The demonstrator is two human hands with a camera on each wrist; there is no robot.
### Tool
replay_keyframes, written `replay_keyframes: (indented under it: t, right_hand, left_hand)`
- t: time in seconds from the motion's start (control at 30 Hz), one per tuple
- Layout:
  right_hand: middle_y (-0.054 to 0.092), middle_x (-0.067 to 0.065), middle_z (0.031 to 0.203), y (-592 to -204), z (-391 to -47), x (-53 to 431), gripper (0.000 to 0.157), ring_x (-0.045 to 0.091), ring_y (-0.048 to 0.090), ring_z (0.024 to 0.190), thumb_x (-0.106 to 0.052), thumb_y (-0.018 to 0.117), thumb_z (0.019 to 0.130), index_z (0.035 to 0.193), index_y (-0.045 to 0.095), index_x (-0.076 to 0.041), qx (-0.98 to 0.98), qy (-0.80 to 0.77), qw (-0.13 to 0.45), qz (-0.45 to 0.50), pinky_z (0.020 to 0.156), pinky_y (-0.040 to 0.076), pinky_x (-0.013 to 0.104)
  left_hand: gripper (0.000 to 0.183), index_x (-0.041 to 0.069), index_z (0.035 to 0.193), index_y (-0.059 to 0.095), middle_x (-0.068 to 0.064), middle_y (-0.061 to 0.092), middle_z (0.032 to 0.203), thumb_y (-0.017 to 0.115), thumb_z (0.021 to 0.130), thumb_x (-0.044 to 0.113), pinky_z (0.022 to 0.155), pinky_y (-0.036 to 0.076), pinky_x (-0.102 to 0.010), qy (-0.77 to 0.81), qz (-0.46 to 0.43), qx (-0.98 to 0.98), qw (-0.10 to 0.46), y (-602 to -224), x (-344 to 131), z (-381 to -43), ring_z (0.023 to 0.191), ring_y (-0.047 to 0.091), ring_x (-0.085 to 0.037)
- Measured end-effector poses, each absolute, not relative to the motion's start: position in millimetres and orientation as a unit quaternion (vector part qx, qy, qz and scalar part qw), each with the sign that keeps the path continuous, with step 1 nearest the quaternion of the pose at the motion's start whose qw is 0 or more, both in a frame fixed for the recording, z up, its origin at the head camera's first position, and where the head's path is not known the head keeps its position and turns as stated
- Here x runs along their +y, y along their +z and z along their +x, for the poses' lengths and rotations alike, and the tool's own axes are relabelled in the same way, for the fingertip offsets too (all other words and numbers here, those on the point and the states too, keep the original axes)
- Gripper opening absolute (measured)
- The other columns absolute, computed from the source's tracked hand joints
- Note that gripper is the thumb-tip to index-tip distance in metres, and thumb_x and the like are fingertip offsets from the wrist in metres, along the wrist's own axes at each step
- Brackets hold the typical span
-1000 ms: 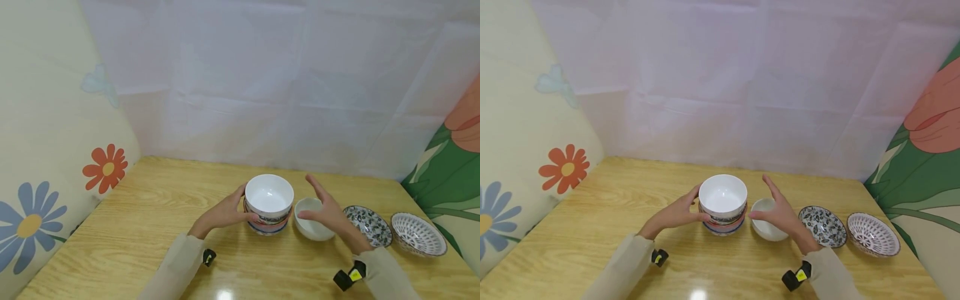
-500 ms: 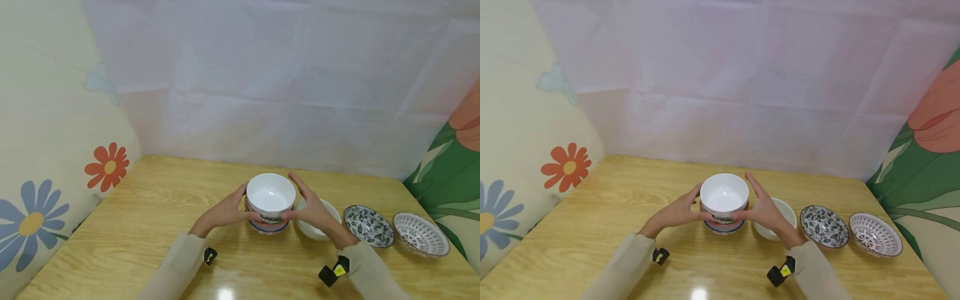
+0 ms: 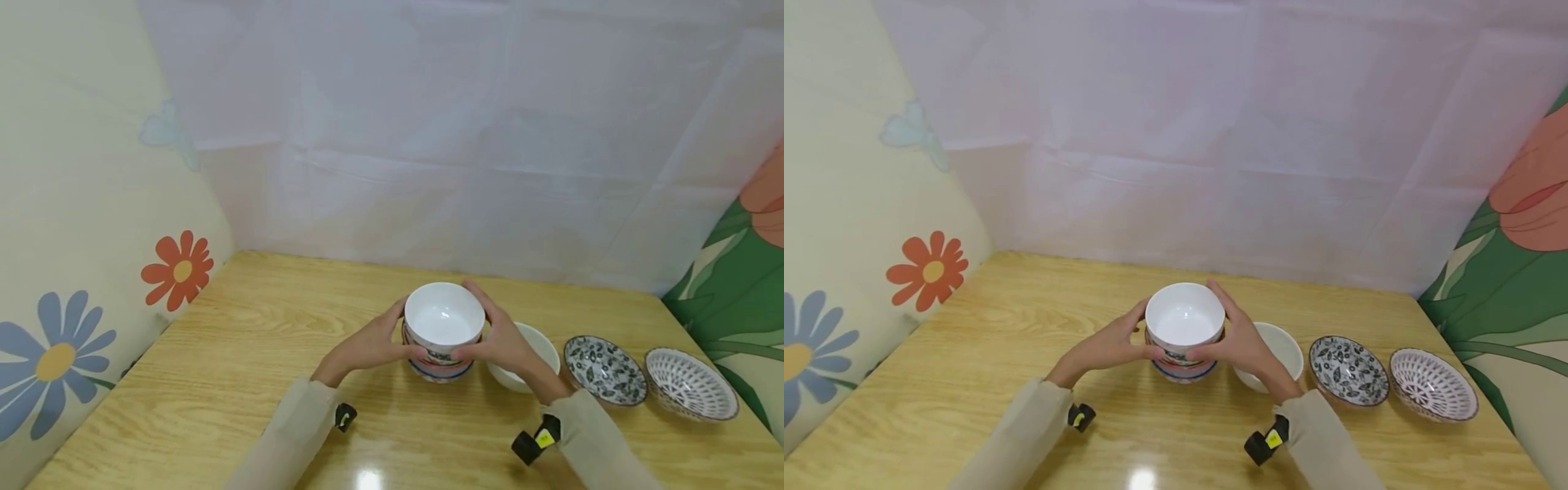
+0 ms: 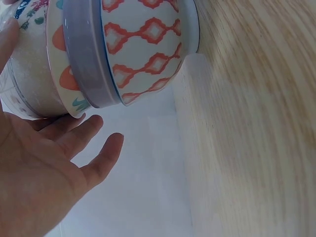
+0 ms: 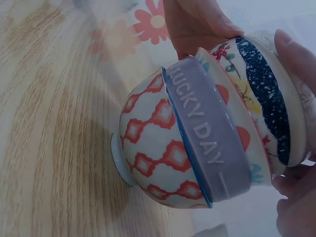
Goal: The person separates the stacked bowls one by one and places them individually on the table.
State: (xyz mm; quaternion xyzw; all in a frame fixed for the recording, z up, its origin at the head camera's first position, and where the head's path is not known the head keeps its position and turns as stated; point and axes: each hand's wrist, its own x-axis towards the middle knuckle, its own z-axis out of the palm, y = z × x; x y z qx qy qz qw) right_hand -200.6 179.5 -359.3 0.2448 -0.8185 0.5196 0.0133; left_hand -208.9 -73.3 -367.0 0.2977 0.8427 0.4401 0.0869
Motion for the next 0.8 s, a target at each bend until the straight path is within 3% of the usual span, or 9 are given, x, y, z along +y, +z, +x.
replay_keyframes:
  t: [0.17,0.4,0.8]
  right_hand:
    - [0.025,0.02,0.155,-357.0,-197.9,177.3,0.11,0.04,0.028,0.14,-0.025,0.088,0.066,0.151,0.022,-0.004,-0.845,0.475,0.028,0.242,0.109,0.026,0.061]
    - [0.03,0.021,0.152,-357.2,-194.8,171.6,0.114,0.041,0.036,0.135,-0.026,0.09,0.063,0.151,0.022,-0.005,-0.86,0.46,0.034,0.216,0.108,0.031,0.059]
    - [0.029,0.02,0.153,-362.9,-194.5,169.7,0.108,0.041,0.036,0.135,-0.018,0.088,0.066,0.151,0.023,-0.005,-0.851,0.47,0.063,0.225,0.106,0.034,0.058]
  left_hand:
    - [0.102,0.01,0.153,0.012,-0.011,0.027,0.155,0.073,0.08,0.048,0.112,0.029,-0.05,0.438,0.298,0.844,0.085,-368.1,-72.2,-209.6,0.141,0.029,-0.026]
    - [0.101,0.011,0.154,0.012,-0.01,0.028,0.155,0.073,0.081,0.046,0.113,0.029,-0.05,0.437,0.297,0.845,0.081,-367.2,-72.1,-208.9,0.141,0.029,-0.026]
    - [0.103,0.012,0.154,0.011,-0.01,0.028,0.155,0.072,0.08,0.049,0.113,0.028,-0.05,0.438,0.296,0.844,0.087,-363.9,-73.0,-206.8,0.143,0.027,-0.026]
